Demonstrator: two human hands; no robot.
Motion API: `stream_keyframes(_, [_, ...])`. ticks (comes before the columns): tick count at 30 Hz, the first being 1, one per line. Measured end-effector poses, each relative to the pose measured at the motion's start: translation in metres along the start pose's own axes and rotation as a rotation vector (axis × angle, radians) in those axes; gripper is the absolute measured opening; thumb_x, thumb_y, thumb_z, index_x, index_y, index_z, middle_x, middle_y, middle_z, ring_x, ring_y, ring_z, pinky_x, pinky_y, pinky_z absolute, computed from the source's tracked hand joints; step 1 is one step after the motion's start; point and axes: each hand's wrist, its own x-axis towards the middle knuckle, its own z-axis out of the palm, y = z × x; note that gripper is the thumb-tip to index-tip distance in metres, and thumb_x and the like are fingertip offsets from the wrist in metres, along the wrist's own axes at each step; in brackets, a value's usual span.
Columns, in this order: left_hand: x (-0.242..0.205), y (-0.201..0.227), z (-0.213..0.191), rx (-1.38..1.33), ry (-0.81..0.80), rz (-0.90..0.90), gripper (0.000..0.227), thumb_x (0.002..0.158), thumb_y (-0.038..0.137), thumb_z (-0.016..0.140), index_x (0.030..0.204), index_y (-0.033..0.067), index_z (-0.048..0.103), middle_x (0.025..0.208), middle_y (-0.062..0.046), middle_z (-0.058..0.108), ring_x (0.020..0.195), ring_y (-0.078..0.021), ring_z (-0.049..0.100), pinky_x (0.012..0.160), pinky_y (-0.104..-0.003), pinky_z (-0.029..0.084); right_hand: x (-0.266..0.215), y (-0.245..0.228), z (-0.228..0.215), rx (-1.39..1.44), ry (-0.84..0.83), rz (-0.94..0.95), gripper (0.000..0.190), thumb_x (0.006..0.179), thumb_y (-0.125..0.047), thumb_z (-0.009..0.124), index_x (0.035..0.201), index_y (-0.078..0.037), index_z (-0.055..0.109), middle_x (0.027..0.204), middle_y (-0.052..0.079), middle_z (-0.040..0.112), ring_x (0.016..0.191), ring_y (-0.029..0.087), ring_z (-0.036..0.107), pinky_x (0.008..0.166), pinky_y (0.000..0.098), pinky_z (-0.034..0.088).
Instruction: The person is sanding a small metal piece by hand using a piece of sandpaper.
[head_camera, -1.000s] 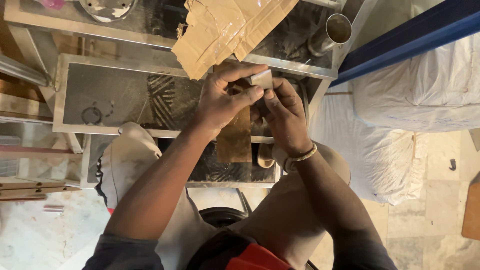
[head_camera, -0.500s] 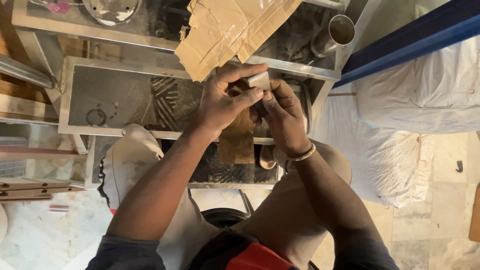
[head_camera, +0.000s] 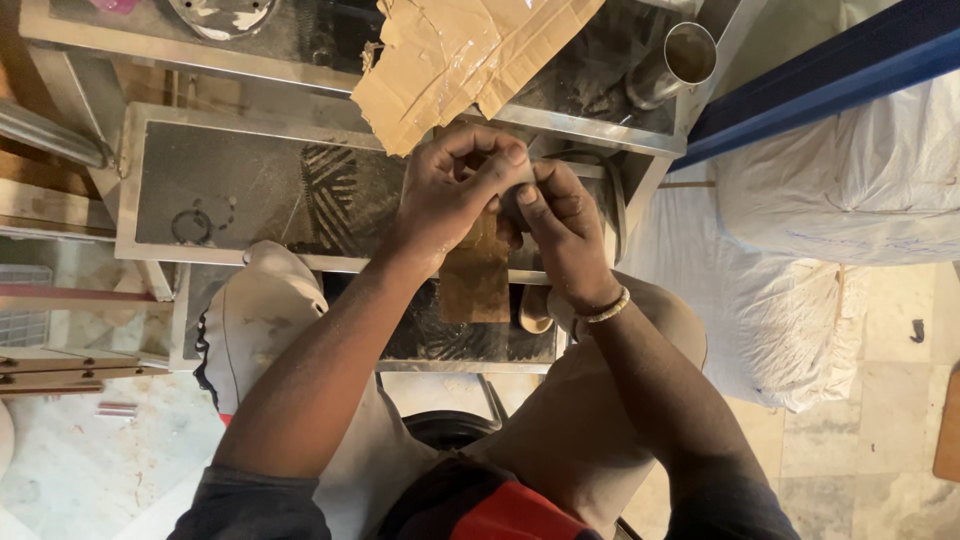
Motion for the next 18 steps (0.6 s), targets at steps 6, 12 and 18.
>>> stream_keyframes(6, [0.001, 0.001, 0.001, -0.016, 0.027, -0.027, 0.019, 0.097, 0.023, 0.074, 0.1, 0.0041, 0.073, 0.082, 0.0, 0.068, 0.07, -0.0045, 0.061, 0.061, -0.022, 0.053, 0.0, -0.001, 0.001, 0.005, 0.021, 0.001, 0.018, 0.114, -0.015, 0.05, 0.126, -0.004, 0.057, 0.105, 0.006, 0.07, 0.083, 0.01, 0.061, 0.074, 0.0253, 0.051])
stream_keyframes(12, [0.006, -0.004, 0.001, -0.053, 0.023, 0.014, 0.018, 0.098, 0.018, 0.074, 0.101, 0.0002, 0.073, 0.084, -0.003, 0.071, 0.071, -0.0079, 0.066, 0.066, -0.024, 0.055, 0.001, -0.007, -0.005, -0.005, 0.033, -0.084, 0.018, 0.115, -0.016, 0.051, 0.125, -0.003, 0.058, 0.105, 0.006, 0.069, 0.083, 0.01, 0.06, 0.073, 0.0257, 0.05])
stream_keyframes(18, [0.005, -0.005, -0.003, -0.137, -0.01, 0.017, 0.018, 0.098, 0.016, 0.073, 0.103, -0.0018, 0.072, 0.088, -0.003, 0.072, 0.075, -0.0085, 0.068, 0.07, -0.025, 0.057, 0.0, -0.008, -0.009, -0.01, 0.051, -0.091, 0.019, 0.114, -0.017, 0.05, 0.125, -0.003, 0.057, 0.106, 0.007, 0.07, 0.082, 0.011, 0.06, 0.073, 0.0258, 0.05])
